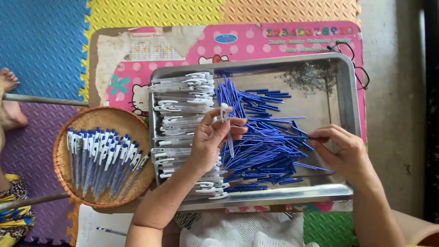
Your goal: The person assembles blue pens by inserting blue ink cartridges into clear plastic pen bodies. They pick up a pen body and a cartridge from a metal tray, insert the cartridge into the body, and place the assembled pen into a woven basket.
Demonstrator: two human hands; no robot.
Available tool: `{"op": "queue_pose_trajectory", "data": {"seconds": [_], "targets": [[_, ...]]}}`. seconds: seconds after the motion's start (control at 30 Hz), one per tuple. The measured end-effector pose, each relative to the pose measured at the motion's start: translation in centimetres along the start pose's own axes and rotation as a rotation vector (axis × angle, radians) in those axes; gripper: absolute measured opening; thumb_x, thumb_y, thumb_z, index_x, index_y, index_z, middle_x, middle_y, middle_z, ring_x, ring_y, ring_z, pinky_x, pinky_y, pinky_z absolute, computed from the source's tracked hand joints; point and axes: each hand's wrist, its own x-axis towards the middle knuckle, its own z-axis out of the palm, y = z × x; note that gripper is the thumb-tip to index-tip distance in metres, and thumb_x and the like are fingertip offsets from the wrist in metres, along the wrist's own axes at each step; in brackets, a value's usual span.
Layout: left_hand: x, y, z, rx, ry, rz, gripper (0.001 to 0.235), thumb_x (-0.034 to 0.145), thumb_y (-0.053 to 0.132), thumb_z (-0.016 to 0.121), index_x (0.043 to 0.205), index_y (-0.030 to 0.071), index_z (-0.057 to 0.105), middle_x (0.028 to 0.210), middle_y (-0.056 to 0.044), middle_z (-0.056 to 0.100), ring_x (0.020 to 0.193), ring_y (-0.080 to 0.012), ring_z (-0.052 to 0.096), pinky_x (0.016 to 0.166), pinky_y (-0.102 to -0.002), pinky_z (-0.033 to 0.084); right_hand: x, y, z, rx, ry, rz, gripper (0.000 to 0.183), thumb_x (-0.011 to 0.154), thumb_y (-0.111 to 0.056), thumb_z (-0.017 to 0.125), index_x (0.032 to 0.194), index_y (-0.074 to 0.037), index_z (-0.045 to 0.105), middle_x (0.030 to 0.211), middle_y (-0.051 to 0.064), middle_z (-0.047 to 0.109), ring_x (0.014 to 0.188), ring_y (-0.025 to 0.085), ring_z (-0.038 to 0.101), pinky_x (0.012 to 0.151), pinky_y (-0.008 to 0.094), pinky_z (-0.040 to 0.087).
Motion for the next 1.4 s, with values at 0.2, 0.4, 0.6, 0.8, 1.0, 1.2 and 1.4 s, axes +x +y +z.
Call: {"op": "queue_pose_trajectory", "data": {"seconds": [0.2,0.4,0.6,0.8,1.0,1.2,1.4], "targets": [[-0.8,-0.4,1.7,0.097,-0.107,-0.097,0.027,0.111,0.009,0.058,0.137,0.008,0.056,0.131,-0.020,0.073,0.106,-0.0321,0.078,0.088,-0.039,0.067,3.7,-4.2,0.9,0.174,-0.085,-0.114,0.018,0.092,-0.003,0.075,0.110,-0.005,0.073,0.104,0.009,0.077,0.086,0.016,0.074,0.081,0.026,0.063],[-1.0,-2.2,1.2,0.013,-0.056,-0.062,0.039,0.101,0.004,0.070,0.139,0.003,0.058,0.118,-0.028,0.073,0.102,-0.0310,0.078,0.093,-0.043,0.064,6.1,-6.1,3.7,0.171,-0.043,-0.159,0.012,0.088,-0.001,0.078,0.098,-0.007,0.079,0.092,0.008,0.078,0.081,0.028,0.079,0.077,0.037,0.062],[-0.9,-1.7,1.4,0.020,-0.079,-0.126,0.037,0.103,0.004,0.068,0.139,0.003,0.059,0.118,-0.026,0.073,0.105,-0.0309,0.077,0.098,-0.044,0.063,6.0,-4.7,6.6,0.095,-0.084,-0.332,0.019,0.084,0.003,0.079,0.101,-0.005,0.078,0.096,0.017,0.073,0.081,0.037,0.075,0.073,0.044,0.062],[-1.1,-2.9,1.2,0.076,-0.060,-0.131,0.036,0.103,0.005,0.068,0.138,0.001,0.059,0.118,-0.023,0.073,0.105,-0.0284,0.078,0.097,-0.044,0.063,4.9,-4.1,7.5,0.721,-0.061,-0.060,0.017,0.083,0.007,0.079,0.099,0.002,0.073,0.091,0.017,0.077,0.085,0.025,0.078,0.080,0.039,0.064],[-1.5,-3.0,1.7,0.124,-0.082,-0.165,0.039,0.100,0.003,0.072,0.138,0.002,0.061,0.115,-0.023,0.072,0.103,-0.0288,0.077,0.097,-0.045,0.063,5.4,-3.7,7.6,0.770,-0.099,-0.081,0.013,0.088,0.005,0.075,0.100,0.004,0.079,0.088,0.017,0.067,0.081,0.021,0.071,0.072,0.034,0.062],[-1.6,-2.9,1.7,0.158,-0.056,-0.151,0.039,0.098,0.002,0.074,0.136,0.001,0.062,0.112,-0.024,0.072,0.101,-0.0293,0.078,0.096,-0.045,0.063,3.5,-1.0,8.4,0.887,-0.065,0.011,0.021,0.088,0.003,0.076,0.107,0.012,0.074,0.088,0.021,0.068,0.077,0.022,0.072,0.062,0.032,0.064],[-1.8,-2.1,2.1,0.122,-0.110,-0.240,0.037,0.102,0.006,0.071,0.138,0.002,0.065,0.108,-0.023,0.076,0.094,-0.0278,0.079,0.090,-0.040,0.065,4.2,-1.7,7.5,0.917,0.083,-0.039,0.022,0.096,-0.010,0.068,0.100,0.012,0.070,0.092,0.029,0.070,0.084,0.032,0.074,0.071,0.040,0.067]]}}
